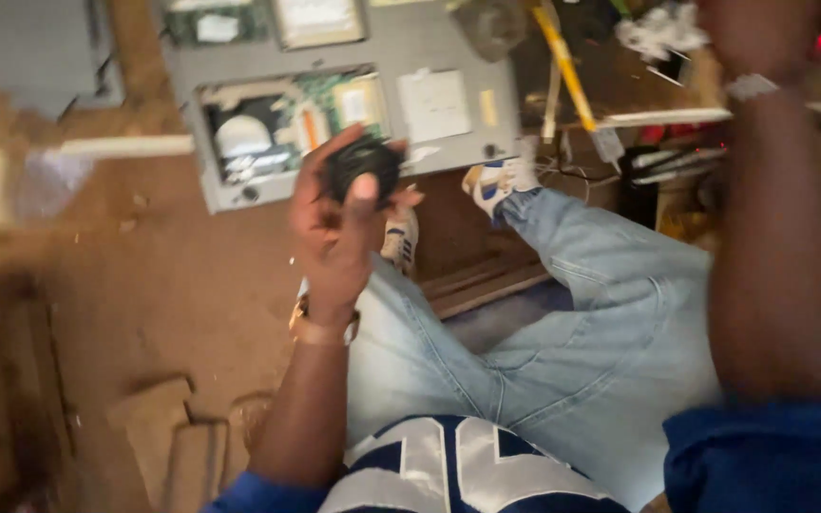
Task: Cleaning a laptop cooling fan with a cloth and using a screwdriver to perform maintenance during a laptop repair.
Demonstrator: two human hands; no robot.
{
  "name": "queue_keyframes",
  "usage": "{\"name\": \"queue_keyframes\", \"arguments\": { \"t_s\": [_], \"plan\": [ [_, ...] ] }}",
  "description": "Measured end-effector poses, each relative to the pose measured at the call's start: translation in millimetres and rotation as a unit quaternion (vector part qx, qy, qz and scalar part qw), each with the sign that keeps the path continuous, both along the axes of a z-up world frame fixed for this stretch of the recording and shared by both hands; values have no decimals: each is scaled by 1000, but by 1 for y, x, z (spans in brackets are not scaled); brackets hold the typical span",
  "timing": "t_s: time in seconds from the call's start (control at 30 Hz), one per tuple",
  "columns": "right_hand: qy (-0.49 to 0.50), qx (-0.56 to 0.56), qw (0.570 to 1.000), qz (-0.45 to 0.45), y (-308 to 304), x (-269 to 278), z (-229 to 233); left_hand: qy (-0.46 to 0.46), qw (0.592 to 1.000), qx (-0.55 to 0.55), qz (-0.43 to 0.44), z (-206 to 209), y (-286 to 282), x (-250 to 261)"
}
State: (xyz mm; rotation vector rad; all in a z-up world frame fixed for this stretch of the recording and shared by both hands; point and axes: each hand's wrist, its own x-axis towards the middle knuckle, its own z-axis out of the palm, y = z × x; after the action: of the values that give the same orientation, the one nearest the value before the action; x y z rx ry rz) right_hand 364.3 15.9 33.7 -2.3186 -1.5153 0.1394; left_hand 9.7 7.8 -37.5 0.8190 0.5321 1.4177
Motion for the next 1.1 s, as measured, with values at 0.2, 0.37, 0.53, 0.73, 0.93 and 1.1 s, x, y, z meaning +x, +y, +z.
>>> {"name": "queue_keyframes", "arguments": {
  "t_s": [0.2, 0.37, 0.53, 0.73, 0.93, 1.1],
  "plan": [
    [102, -18, 975, 196, -25, -113, 30, 97, 994, -52, -21, 14, -4, -11],
    [64, 92, 881, 460, -48, -207, 37, 105, 994, -18, -28, 21, -1, -16],
    [79, 70, 861, 498, -45, -223, 37, 74, 997, -9, -38, 18, -2, -18],
    [46, 97, 860, 498, -44, -226, 38, 26, 999, 12, -41, 16, -4, -16],
    [56, 107, 863, 491, -44, -226, 40, 61, 997, 38, -23, 18, -3, -15],
    [44, 108, 862, 494, -44, -221, 35, 76, 996, 31, -24, 17, -3, -15]
  ]
}}
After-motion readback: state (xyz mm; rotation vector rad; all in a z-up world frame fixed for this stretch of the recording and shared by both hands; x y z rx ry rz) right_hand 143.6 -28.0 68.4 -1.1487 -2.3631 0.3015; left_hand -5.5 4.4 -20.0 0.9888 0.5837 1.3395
